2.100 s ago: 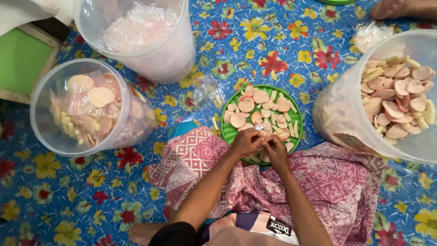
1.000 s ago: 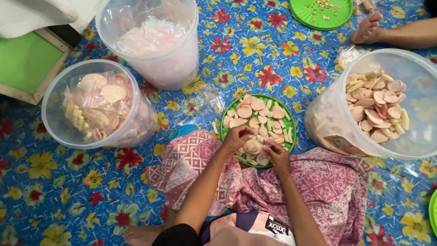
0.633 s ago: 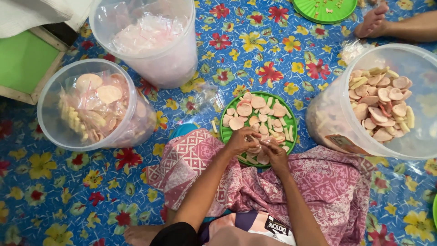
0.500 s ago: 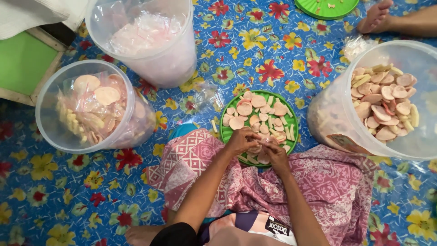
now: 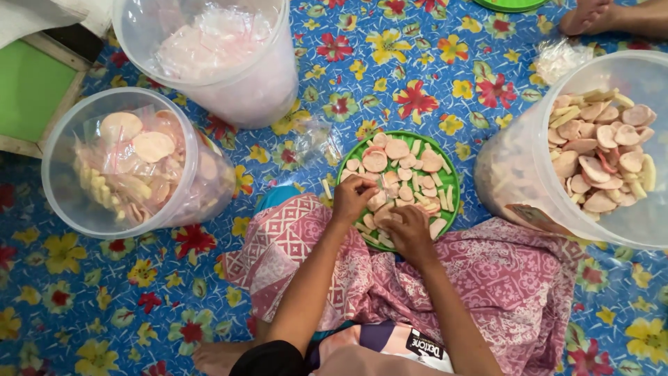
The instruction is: Arranging sliced food items on a plate from a large container
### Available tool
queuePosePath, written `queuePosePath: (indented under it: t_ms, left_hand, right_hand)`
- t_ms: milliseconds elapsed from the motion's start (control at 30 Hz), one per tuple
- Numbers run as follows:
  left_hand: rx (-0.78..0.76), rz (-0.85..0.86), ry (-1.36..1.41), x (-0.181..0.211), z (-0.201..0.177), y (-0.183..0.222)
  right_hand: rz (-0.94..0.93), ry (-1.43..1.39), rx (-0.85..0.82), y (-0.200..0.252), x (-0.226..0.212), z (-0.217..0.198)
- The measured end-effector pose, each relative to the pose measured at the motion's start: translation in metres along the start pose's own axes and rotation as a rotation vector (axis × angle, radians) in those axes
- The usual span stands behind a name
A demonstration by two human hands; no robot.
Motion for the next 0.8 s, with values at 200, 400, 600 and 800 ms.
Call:
queuePosePath:
  t_ms: [200, 400, 600, 800]
  left_hand:
    - [0.001, -0.010, 0.030, 0.010, -0.002, 0.001]
    - [0.001, 0.008, 0.017, 0.013, -0.003, 0.002]
    - [0.084, 0.008, -0.039, 0.014, -0.011, 0.002]
    - [0.341, -0.078, 0.081, 0.024, -0.047, 0.012]
  right_hand:
    - [0.136, 0.295, 0.034, 0.015, 0.027, 0.013]
    - [0.247, 0.383, 0.135, 0.024, 0.042, 0.008]
    - [0.298, 0.435, 0.073, 0.027, 0.042, 0.016]
    - [0.291, 0.314, 0.117, 0.032, 0.046, 0.013]
Point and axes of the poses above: each hand's wrist, its own y-axis away from the middle knuckle, its own z-axis out of the palm, x = y × z, the point moved 7 cm from there along -y, towards the middle knuckle, and after that the axes turned 9 degrees about -x, right-handed, at the moved point
